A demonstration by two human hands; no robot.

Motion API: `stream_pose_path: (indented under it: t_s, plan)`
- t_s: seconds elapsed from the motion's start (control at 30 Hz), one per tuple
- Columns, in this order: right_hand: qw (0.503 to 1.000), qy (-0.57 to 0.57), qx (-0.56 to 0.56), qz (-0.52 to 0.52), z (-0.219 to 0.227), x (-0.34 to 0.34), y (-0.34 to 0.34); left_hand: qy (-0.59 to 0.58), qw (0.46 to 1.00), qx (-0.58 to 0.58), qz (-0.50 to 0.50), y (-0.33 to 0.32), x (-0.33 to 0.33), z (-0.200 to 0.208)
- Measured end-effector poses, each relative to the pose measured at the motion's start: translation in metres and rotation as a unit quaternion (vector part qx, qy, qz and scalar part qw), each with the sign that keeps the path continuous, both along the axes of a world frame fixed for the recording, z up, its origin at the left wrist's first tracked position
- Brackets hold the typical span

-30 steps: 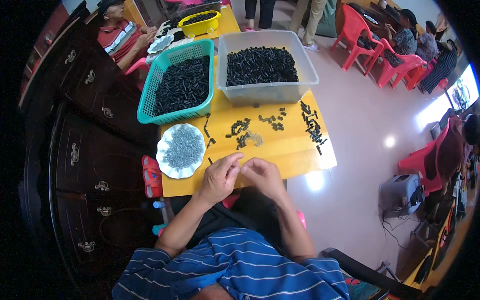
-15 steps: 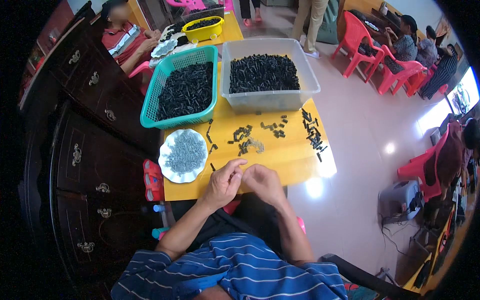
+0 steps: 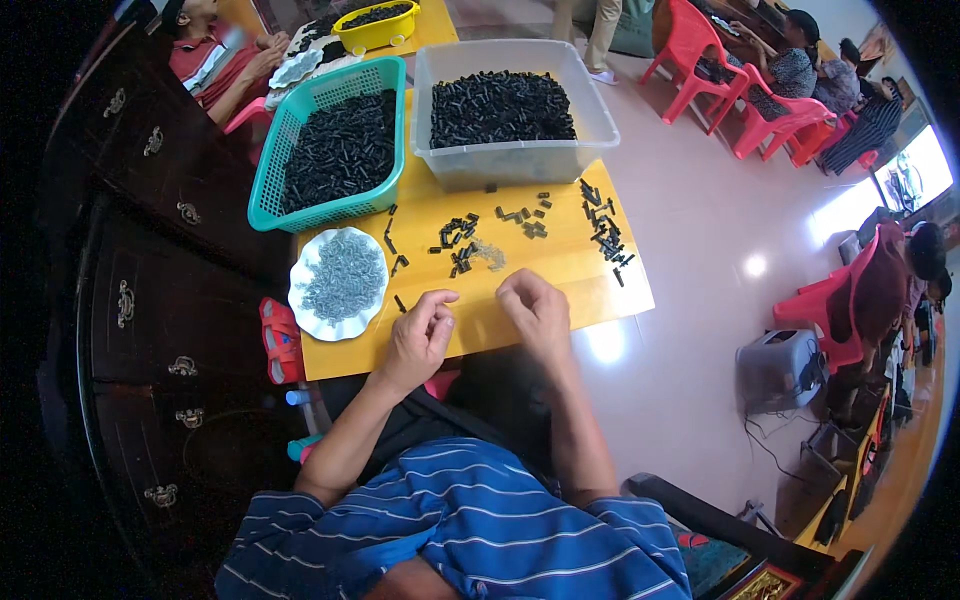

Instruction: The person assembles small components by picking up metal pins and plastic caps by hand, inserting each pin into a cap, and placing the assembled pieces onto the table.

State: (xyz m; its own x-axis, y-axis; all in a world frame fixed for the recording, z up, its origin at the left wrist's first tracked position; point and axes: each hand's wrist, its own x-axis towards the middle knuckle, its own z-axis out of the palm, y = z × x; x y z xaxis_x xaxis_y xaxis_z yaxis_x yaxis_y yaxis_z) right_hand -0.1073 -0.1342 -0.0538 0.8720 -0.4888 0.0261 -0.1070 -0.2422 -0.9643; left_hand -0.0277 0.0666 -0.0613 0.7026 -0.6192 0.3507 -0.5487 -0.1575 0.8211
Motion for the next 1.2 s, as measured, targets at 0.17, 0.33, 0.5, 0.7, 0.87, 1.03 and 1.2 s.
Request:
stream_pose_path:
  t_s: [0.17, 0.33, 0.5, 0.7, 0.87, 1.03, 1.2]
  plan:
    - [0.962, 0.073, -0.257, -0.057, 0.010, 0.024, -0.025, 0.014, 1.000, -0.025, 0.010, 0.001, -0.001, -0.007]
    - [0.941, 0.055, -0.330, -0.057, -0.019, 0.059, -0.047, 0.058, 0.998, -0.016, -0.023, 0.002, -0.001, -0.008]
    - [0.927, 0.037, -0.365, -0.075, -0.023, 0.070, -0.051, 0.085, 0.996, -0.028, -0.019, 0.005, 0.001, -0.013]
    - [0.926, 0.053, -0.353, -0.125, -0.020, 0.068, -0.068, 0.087, 0.996, -0.021, -0.015, 0.007, 0.003, -0.014]
    - [0.912, 0.072, -0.380, -0.135, -0.025, 0.068, -0.074, 0.083, 0.996, -0.020, -0.012, 0.009, 0.004, -0.016]
    - [0.908, 0.075, -0.388, -0.140, -0.028, 0.067, -0.073, 0.086, 0.996, -0.014, -0.009, 0.009, 0.004, -0.013]
    - [0.908, 0.053, -0.393, -0.138, -0.034, 0.062, -0.072, 0.103, 0.995, -0.012, -0.010, 0.009, 0.004, -0.012]
